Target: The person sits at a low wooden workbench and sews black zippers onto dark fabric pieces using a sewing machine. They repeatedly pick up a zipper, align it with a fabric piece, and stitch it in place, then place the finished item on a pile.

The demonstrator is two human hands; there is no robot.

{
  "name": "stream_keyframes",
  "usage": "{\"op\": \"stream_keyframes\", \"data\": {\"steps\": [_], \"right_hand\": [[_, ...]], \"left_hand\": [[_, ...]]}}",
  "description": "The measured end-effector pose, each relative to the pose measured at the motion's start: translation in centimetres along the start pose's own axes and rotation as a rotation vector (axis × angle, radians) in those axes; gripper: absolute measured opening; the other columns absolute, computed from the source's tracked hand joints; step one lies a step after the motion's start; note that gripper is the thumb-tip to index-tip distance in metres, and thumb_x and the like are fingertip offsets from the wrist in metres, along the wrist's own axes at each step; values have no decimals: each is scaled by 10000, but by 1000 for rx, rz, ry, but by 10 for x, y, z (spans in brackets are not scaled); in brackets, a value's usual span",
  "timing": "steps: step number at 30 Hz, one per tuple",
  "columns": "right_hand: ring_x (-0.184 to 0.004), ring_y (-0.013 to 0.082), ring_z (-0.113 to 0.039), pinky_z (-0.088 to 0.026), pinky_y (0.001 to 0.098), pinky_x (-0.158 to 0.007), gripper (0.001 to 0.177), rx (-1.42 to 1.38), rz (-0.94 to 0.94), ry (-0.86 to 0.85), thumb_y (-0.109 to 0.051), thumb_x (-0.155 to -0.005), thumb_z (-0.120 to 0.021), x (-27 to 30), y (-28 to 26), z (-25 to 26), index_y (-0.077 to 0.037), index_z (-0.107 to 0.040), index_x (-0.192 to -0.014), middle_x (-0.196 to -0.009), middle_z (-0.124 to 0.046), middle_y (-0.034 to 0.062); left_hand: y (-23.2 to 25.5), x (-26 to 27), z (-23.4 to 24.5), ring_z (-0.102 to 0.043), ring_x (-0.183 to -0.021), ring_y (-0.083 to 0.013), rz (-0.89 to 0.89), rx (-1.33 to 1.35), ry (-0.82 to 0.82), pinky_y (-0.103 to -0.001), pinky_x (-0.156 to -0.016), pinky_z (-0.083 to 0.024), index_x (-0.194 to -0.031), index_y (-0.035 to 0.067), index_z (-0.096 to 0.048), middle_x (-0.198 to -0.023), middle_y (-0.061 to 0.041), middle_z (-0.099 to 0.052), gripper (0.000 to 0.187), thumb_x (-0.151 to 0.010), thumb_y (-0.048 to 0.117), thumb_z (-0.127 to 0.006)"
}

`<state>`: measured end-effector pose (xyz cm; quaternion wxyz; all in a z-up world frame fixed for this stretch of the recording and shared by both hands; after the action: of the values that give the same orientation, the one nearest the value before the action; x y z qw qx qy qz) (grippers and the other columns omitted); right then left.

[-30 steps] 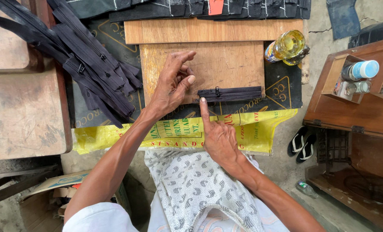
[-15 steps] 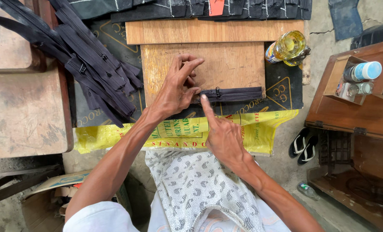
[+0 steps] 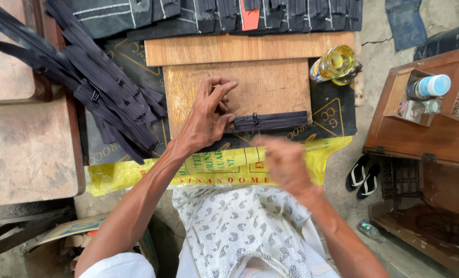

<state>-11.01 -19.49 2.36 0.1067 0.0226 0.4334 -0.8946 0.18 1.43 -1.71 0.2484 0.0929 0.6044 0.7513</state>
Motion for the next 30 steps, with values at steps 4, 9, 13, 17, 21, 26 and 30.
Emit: {"op": "stream_keyframes", "data": {"steps": [4, 9, 13, 17, 21, 26, 30], "right_hand": [[-1164, 288, -600, -518, 389, -987, 399, 534, -89, 326, 116, -828, -576, -31, 50, 101, -101, -792, -1084, -1164, -638, 144], [-1328, 321, -405, -303, 466, -1173, 360, 829, 158, 163, 108, -815, -588, -65, 92, 147, -137, -795, -976, -1350, -559, 153], [-1306, 308, -411, -335, 446, -1146, 351, 781, 112, 164, 129, -873, -570, -72, 104, 150, -136, -788, -946, -1290, -574, 109], [-1258, 264, -474, -434, 362, -1039, 287, 640, 49, 239, 100, -960, -614, -57, 94, 150, -131, -774, -902, -1278, -610, 79], [-1086, 237, -619, -549, 339, -935, 309, 310, -98, 235, 101, -941, -599, -9, 72, 108, -124, -794, -1023, -1209, -636, 100], [-1122, 289, -649, -535, 356, -987, 398, 265, -95, 175, 125, -923, -595, 21, 68, 69, -75, -740, -1235, -1234, -651, 154], [-1080, 325, -620, -515, 399, -977, 420, 407, -10, 140, 134, -888, -616, 17, 67, 67, -50, -736, -1246, -1177, -666, 158]], "left_hand": [[2, -2, 0, -614, -983, -201, -8, -81, 10, -296, -823, -612, -1421, 84, -531, -1374, -140, -447, 711, -788, -157, -743], [3, -3, 0, -618, -986, -192, 9, -82, 10, -297, -828, -622, -1417, 81, -536, -1369, -140, -447, 698, -791, -147, -740], [3, -2, 1, -618, -977, -192, 23, -74, 4, -303, -832, -611, -1416, 79, -542, -1368, -137, -455, 694, -791, -145, -743], [3, -4, -1, -616, -1002, -192, 19, -82, 9, -301, -844, -587, -1413, 73, -547, -1361, -140, -453, 686, -793, -142, -747], [3, -3, -1, -618, -980, -188, 27, -82, 9, -293, -825, -607, -1407, 69, -550, -1360, -143, -453, 689, -783, -145, -750], [-1, -2, -2, -609, -995, -196, 18, -78, 7, -298, -825, -598, -1409, 74, -554, -1364, -141, -459, 688, -790, -158, -745], [2, -2, -2, -608, -994, -199, 6, -83, 12, -301, -829, -597, -1418, 81, -547, -1366, -142, -458, 700, -790, -145, -759]]}}
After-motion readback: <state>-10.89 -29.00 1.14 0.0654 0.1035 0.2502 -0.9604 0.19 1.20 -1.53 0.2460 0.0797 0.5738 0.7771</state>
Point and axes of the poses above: each hand's wrist, its own x-axis away from the middle knuckle, its own z-axis out of the back of the hand, y = z × x, the point moved 1 cm from there along -x, towards the middle knuckle
